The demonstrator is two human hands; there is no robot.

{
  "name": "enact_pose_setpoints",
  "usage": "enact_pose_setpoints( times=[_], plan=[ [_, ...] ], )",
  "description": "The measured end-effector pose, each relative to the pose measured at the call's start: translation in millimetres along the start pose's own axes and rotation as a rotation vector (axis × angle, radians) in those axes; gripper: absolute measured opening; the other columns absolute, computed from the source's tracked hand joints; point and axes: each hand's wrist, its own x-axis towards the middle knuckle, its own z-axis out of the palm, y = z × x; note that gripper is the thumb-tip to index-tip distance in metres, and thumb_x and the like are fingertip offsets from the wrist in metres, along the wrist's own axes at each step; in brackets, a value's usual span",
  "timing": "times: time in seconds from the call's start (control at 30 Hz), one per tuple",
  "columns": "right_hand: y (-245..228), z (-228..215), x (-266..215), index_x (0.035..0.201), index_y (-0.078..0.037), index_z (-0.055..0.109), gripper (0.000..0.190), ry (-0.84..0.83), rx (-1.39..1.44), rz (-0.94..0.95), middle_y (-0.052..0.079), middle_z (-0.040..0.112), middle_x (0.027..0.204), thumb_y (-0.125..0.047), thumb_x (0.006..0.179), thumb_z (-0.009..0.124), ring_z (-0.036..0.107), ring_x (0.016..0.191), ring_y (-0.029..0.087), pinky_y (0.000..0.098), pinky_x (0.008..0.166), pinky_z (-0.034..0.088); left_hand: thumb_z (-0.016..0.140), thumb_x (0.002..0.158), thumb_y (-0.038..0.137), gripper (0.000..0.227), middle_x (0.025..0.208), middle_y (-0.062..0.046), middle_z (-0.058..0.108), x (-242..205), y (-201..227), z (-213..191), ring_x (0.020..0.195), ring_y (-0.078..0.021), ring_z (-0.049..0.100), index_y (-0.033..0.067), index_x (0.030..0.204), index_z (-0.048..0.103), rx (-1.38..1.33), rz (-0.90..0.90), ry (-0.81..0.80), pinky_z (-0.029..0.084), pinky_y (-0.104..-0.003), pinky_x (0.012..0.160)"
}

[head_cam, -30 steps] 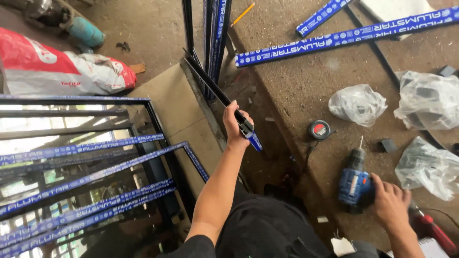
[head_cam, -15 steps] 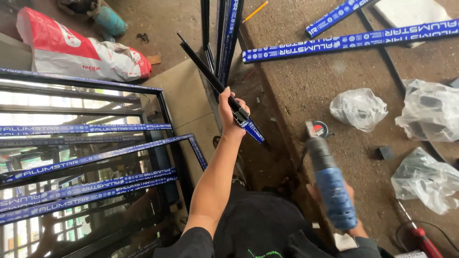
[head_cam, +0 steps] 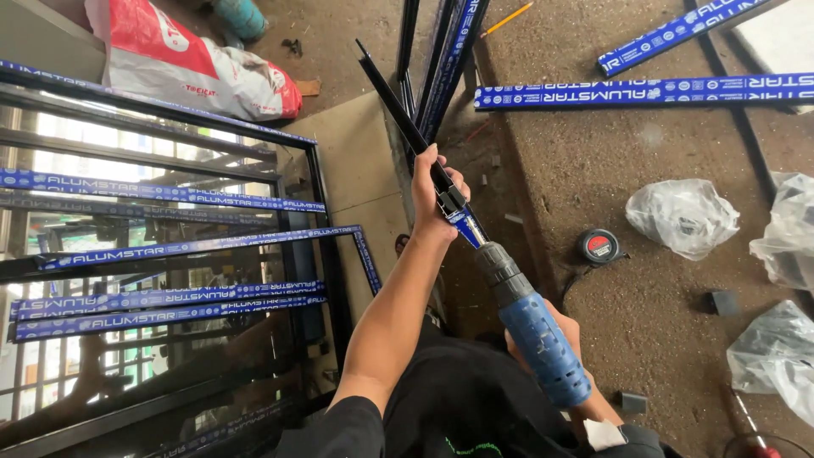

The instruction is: Assembling aluminum window frames by aligning profiles and fastening them with a power drill.

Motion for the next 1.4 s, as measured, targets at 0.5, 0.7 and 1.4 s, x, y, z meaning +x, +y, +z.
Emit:
enact_pose_setpoints(
  times=[0.5,0.7,1.4],
  plan=[
    [-14,-45,-11,0.112,-0.003,0.067,0.038,-0.170,-0.899,-0.658,0.012,0.072,0.091,-0.033,0.088,0.062,0.069,0.075,0.026,0.0395,0.070,0.053,0.064,0.095,0.032,0.026,0.061,-0.002,0.055,-16,-42,-26,0.042,-0.0134,0.050,0.0126,0.089,0.048,0.141,0.125,-0.303,0.044,-0.028,0.036],
    [-15,-52,-24,0.106,-0.001,0.064,0.025,-0.159,-1.026,-0.739,0.015,0.070,0.095,-0.022,0.097,0.054,0.070,0.082,0.031,0.0417,0.075,0.055,0.062,0.097,0.031,0.025,0.060,-0.002,0.053,-35,-50,-23,0.046,-0.0162,0.051,0.0134,0.095,0.044,0.304,0.135,-0.344,0.045,-0.030,0.044],
    [-9,-47,-41,0.125,-0.002,0.064,0.033,-0.049,-1.121,-0.777,0.014,0.069,0.120,-0.020,0.107,0.044,0.067,0.112,0.027,0.0502,0.110,0.048,0.051,0.106,0.047,0.037,0.071,-0.004,0.058,-75,-65,-44,0.052,-0.0170,0.056,0.0113,0.115,0.044,0.233,0.260,-0.584,0.047,-0.027,0.049]
  ],
)
